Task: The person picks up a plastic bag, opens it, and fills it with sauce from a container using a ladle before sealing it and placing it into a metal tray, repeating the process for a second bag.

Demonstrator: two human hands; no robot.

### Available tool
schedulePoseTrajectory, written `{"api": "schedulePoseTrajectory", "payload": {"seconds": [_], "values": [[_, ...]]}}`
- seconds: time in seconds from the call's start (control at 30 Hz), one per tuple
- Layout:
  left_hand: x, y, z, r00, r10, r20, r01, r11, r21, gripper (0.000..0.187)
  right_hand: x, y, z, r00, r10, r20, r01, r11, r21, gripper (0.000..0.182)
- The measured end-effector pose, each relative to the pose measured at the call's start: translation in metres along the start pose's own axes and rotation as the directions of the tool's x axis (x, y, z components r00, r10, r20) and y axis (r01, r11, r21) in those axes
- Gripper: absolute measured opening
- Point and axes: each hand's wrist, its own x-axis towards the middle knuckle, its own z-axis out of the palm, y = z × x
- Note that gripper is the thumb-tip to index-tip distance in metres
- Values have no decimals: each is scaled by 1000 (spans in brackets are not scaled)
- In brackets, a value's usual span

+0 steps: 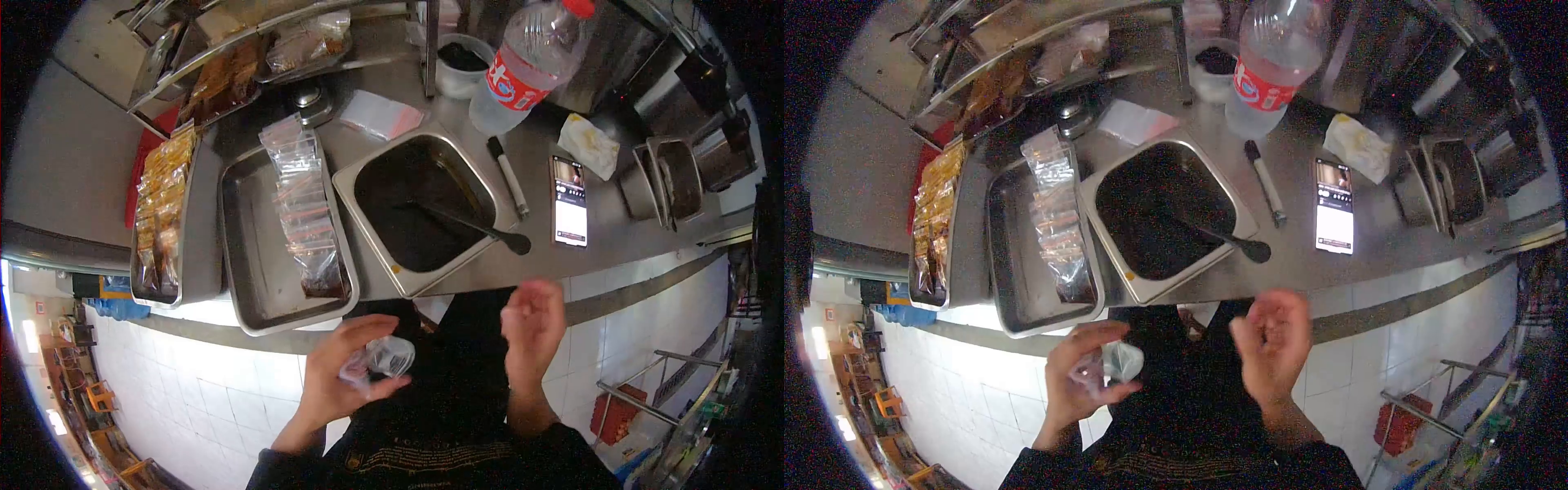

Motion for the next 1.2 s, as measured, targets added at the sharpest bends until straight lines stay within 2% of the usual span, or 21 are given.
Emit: {"api": "schedulePoseTrajectory", "payload": {"seconds": [0.03, 0.1, 0.13, 0.2, 0.27, 0.4, 0.43, 0.53, 0.7, 0.8, 0.87, 1.03, 1.13, 1.2], "values": [[-3, 0, -3, 999, -35, -30, 31, 993, -112, 67, 8, 0, 1, 999, 53, -5, -52, 996, 66, 38], [-5, 7, -7, 990, -118, -76, 101, 976, -195, 69, 27, -6, 6, 985, 171, -10, -165, 965, 204, 44], [-6, 10, -10, 983, -160, -92, 135, 962, -236, 70, 33, -11, 11, 978, 210, 3, -208, 962, 176, 42], [-8, 4, -12, 986, -54, -159, 13, 969, -247, 73, 41, -21, 24, 959, 282, 30, -284, 951, 118, 38], [-9, -3, -13, 971, 53, -233, -113, 961, -252, 76, 43, -21, 33, 966, 254, 53, -257, 965, 45, 33], [-8, -4, -15, 944, 47, -326, -181, 901, -395, 82, 46, -14, 49, 989, 103, 105, -89, 987, -136, 22], [-6, -4, -16, 939, 49, -341, -193, 895, -403, 83, 45, -27, 57, 982, 143, 125, -144, 990, 2, 20], [-1, -1, -19, 919, 20, -394, -205, 878, -433, 87, 40, -23, 59, 984, 137, 112, -152, 979, 134, 17], [16, 12, -22, 841, -67, -536, -218, 866, -449, 96, 35, -7, 39, 960, 280, 17, -268, 899, 347, 20], [23, 19, -31, 824, -60, -564, -182, 914, -364, 102, 33, 6, 27, 954, 300, 22, -272, 830, 487, 24], [32, 24, -29, 807, -2, -590, -256, 900, -353, 109, 31, 12, 20, 947, 319, 17, -267, 762, 590, 25], [59, 29, -27, 807, 89, -583, -353, 865, -356, 112, 30, 11, 14, 925, 369, -86, -224, 716, 661, 23], [72, 30, -20, 829, 26, -559, -322, 839, -438, 111, 28, 12, 10, 901, 400, -168, -223, 760, 610, 21], [74, 24, -19, 850, 32, -526, -281, 872, -401, 109, 27, 17, 7, 906, 383, -178, -228, 798, 557, 22]]}}
